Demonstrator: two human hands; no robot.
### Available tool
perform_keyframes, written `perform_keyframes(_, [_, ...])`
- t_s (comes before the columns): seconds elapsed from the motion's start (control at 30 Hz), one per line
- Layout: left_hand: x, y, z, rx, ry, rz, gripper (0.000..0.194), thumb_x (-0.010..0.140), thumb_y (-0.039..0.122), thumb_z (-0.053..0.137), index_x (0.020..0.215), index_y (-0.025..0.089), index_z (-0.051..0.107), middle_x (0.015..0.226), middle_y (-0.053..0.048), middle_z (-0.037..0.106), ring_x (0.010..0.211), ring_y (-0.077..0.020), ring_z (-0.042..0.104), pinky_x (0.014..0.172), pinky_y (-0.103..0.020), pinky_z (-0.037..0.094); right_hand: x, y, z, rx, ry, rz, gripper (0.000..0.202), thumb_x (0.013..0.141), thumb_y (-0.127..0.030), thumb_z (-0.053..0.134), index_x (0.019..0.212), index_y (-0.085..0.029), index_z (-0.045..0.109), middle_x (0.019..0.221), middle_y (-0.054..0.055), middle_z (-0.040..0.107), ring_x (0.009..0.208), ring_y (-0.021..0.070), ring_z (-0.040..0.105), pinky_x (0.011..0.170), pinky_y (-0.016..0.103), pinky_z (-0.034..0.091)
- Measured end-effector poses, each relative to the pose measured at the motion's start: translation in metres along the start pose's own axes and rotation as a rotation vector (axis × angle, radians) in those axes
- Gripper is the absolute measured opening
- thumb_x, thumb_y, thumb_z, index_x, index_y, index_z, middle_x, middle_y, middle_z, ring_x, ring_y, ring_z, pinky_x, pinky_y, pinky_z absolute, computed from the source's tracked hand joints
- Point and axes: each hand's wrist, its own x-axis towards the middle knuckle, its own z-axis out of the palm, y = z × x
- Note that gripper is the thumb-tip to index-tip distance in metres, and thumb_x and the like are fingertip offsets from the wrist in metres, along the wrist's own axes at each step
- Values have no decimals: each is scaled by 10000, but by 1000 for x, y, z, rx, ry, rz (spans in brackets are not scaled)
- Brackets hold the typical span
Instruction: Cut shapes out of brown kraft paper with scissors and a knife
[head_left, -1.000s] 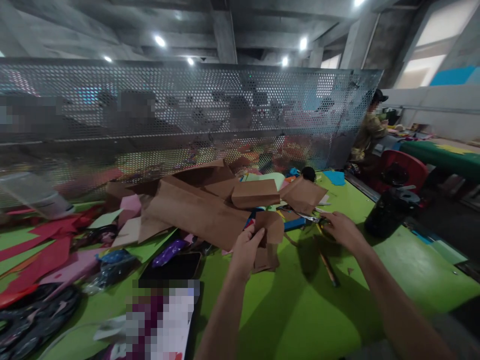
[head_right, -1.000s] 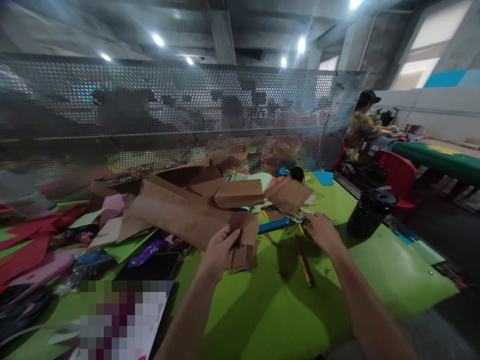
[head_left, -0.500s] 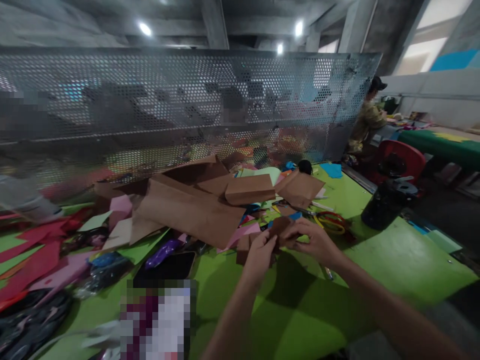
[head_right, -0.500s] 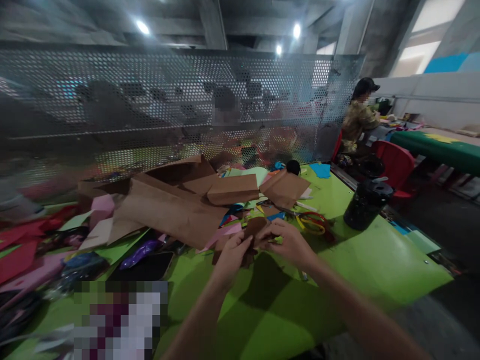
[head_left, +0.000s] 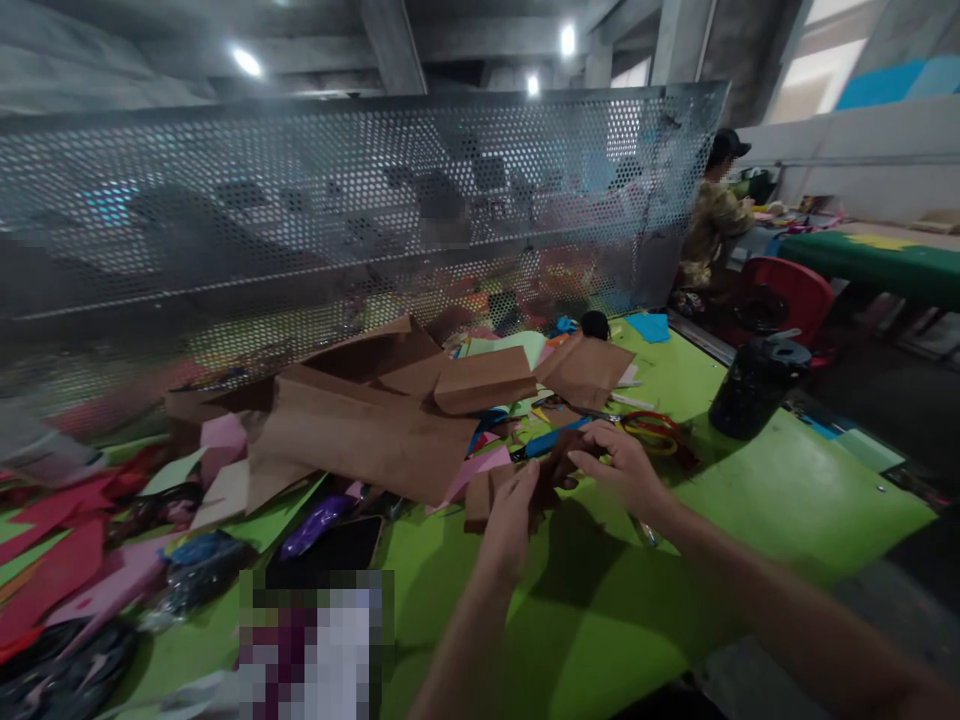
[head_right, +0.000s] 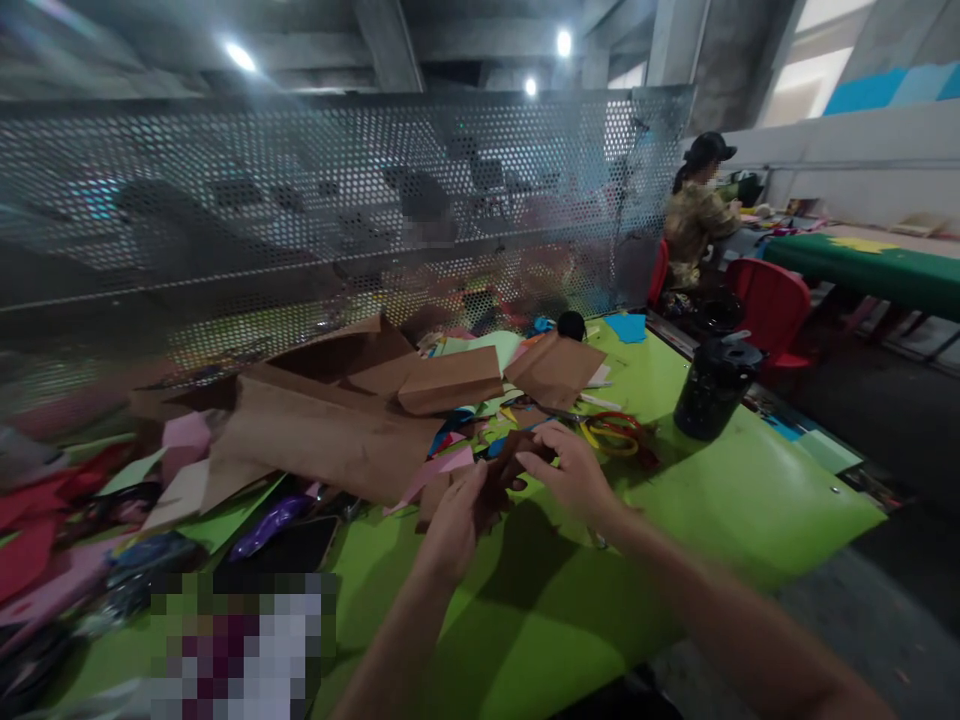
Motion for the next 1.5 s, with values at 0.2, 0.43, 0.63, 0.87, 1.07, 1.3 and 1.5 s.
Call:
perform_keyframes(0.2, [-1,4,4,-108,-87,9,558,678,523,820,1103,168,753,868,-86,760,711,-155,660,607,-216,456,-2,1,3,-20,23,12,164,893,-307,605,774,-199,573,751,-10,563,713,158,519,682,269,404])
perform_keyframes(0.43, [-1,1,0,-13,-72,14,669,746,609,741,1248,172,686,857,-79,746,689,-143,620,611,-221,433,-2,1,3,-28,71,-61,187,898,-298,625,753,-205,553,790,8,572,764,171,544,709,271,429])
perform_keyframes(0.63, [-2,5,1,98,-96,46,579,751,525,751,1194,154,712,785,-52,711,612,-111,548,565,-199,384,-1,-3,4,-3,96,-97,165,866,-270,675,744,-205,586,802,22,593,761,180,569,687,271,442])
perform_keyframes(0.87, [-2,5,4,358,6,207,389,825,503,629,897,149,772,742,-63,711,644,-160,568,561,-233,400,-2,0,6,-15,147,-47,184,844,-261,668,727,-209,536,730,-15,544,699,158,519,653,257,397])
perform_keyframes(1.07, [-4,5,5,404,24,267,376,828,477,616,948,151,759,770,-55,714,673,-170,581,614,-246,437,-2,2,5,26,148,22,204,836,-285,653,709,-210,512,696,-31,504,658,143,471,628,254,366])
perform_keyframes(1.3, [-1,3,4,394,38,295,355,839,449,595,948,150,753,819,-67,723,698,-174,583,651,-258,452,-2,1,6,70,147,55,214,822,-309,665,705,-210,515,694,-34,492,659,140,454,627,252,356])
perform_keyframes(1.5, [-2,2,1,430,22,326,358,863,440,579,992,152,749,673,-37,653,715,-192,593,670,-263,465,-2,-1,6,123,142,151,219,794,-358,656,709,-215,514,672,-38,474,643,143,439,607,253,348])
